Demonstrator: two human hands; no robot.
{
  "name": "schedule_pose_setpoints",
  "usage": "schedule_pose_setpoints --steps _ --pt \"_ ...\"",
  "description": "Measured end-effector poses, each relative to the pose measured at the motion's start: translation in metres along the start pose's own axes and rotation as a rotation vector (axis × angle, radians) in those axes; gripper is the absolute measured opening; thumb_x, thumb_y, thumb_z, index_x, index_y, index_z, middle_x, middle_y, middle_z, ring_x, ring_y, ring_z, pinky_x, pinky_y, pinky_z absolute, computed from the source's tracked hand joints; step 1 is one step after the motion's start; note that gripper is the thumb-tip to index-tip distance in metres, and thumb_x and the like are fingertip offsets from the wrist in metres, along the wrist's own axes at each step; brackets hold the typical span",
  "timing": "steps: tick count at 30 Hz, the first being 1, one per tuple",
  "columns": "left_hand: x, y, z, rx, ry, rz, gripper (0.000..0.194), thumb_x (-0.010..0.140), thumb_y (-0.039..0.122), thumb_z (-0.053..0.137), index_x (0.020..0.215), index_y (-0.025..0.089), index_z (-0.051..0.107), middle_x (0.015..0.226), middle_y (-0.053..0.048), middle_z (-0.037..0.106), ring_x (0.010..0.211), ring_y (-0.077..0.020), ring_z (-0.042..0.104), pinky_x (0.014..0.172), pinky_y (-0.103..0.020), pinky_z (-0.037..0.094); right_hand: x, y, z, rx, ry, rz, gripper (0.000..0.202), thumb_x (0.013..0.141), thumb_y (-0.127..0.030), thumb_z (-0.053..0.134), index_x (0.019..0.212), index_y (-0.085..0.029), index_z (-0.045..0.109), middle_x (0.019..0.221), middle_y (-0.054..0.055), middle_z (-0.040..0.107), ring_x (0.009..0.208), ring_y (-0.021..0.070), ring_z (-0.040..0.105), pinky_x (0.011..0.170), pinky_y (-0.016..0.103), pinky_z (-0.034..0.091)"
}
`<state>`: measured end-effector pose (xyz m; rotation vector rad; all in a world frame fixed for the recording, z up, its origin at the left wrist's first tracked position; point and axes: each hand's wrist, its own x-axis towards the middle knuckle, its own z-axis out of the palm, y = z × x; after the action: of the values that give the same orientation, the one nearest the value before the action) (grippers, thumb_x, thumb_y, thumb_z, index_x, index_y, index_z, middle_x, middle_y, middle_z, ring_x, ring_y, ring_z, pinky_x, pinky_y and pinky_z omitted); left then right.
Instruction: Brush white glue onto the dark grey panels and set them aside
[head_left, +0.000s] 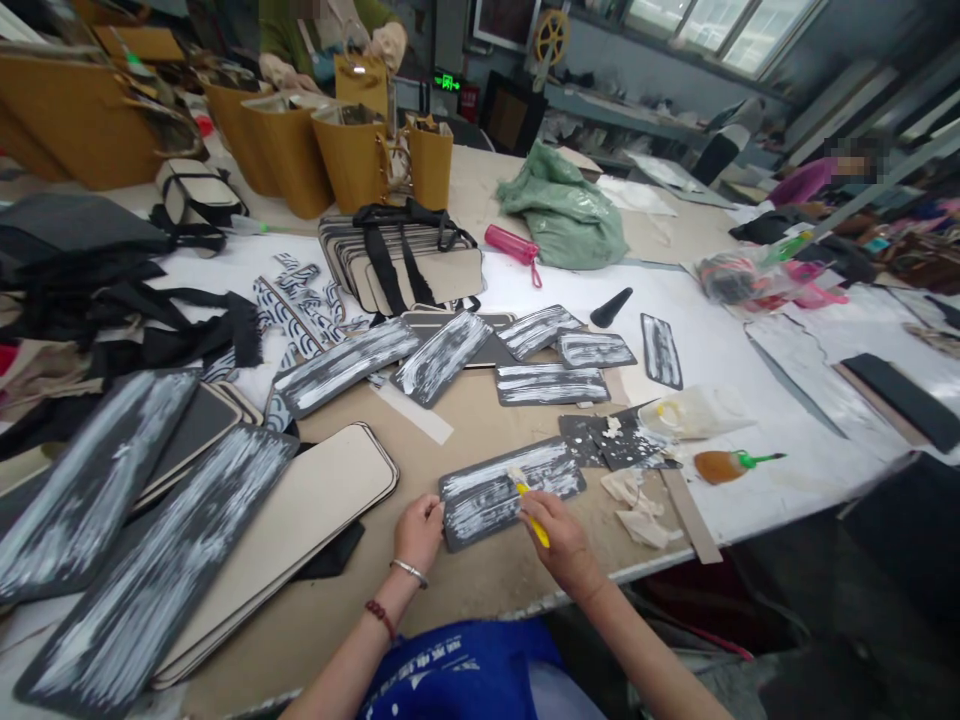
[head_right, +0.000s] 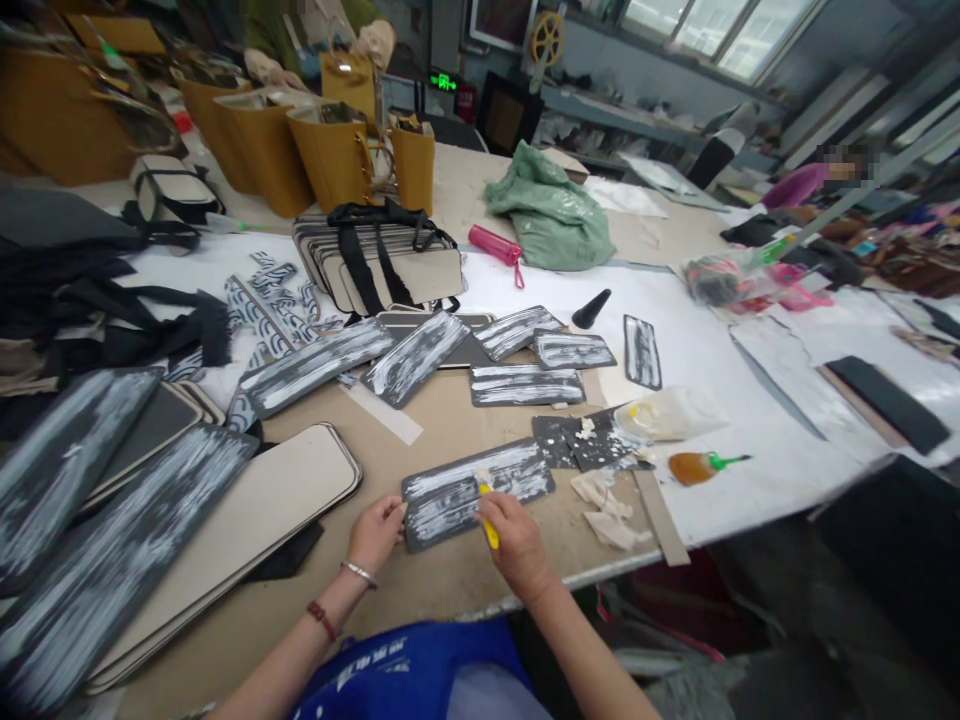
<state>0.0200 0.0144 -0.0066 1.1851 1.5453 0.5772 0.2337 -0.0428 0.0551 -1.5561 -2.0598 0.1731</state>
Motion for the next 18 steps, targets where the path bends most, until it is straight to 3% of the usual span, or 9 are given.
schedule_pose_setpoints --steps 4,7,10,13,18 --pt "0.001 -0.003 0.0 0.0 -0.018 0.007 0.017 0.07 0.031 0.042 0.063 0.018 0.051 0.052 0.003 0.051 0.049 -0.0121 0.052 0.045 -0.02 0.041 -0.013 -0.05 0.008 0.067 0.04 0.033 0.022 0.087 -0.015 0.042 0.106 -0.019 0.053 0.096 0.01 0.057 0.091 0.0185 0.055 0.078 0.032 0.05" --pt "0.001 -0.003 0.0 0.009 -0.033 0.019 0.016 0.071 0.03 0.04 0.063 0.019 0.049 0.052 0.004 0.049 0.049 -0.0116 0.052 0.044 -0.019 0.041 -0.02 -0.081 0.017 0.147 -0.011 0.031 0.022 0.086 -0.015 0.041 0.105 -0.019 0.053 0.094 0.01 0.057 0.088 0.0181 0.055 0.075 0.03 0.05" --pt "0.001 -0.005 -0.001 0.019 -0.049 0.04 0.017 0.072 0.03 0.04 0.062 0.019 0.047 0.053 0.004 0.048 0.05 -0.0115 0.052 0.044 -0.019 0.041 -0.025 -0.091 0.023 0.201 -0.03 0.054 0.021 0.087 -0.015 0.041 0.104 -0.019 0.052 0.093 0.009 0.057 0.087 0.0171 0.055 0.075 0.028 0.05" --pt "0.002 -0.007 -0.001 0.026 -0.044 0.05 0.016 0.072 0.03 0.039 0.061 0.019 0.045 0.052 0.004 0.047 0.049 -0.0115 0.051 0.045 -0.02 0.041 -0.031 -0.066 0.015 0.125 0.069 0.147 0.02 0.087 -0.014 0.04 0.102 -0.02 0.052 0.094 0.009 0.056 0.089 0.0171 0.055 0.078 0.031 0.05" --pt "0.0 -0.006 0.0 0.027 -0.023 0.056 0.016 0.071 0.03 0.04 0.061 0.019 0.047 0.051 0.004 0.047 0.05 -0.0123 0.052 0.045 -0.02 0.042 -0.042 0.011 -0.017 -0.143 0.255 0.231 0.017 0.088 -0.021 0.041 0.098 -0.019 0.054 0.09 0.009 0.057 0.088 0.0203 0.057 0.078 0.037 0.05"
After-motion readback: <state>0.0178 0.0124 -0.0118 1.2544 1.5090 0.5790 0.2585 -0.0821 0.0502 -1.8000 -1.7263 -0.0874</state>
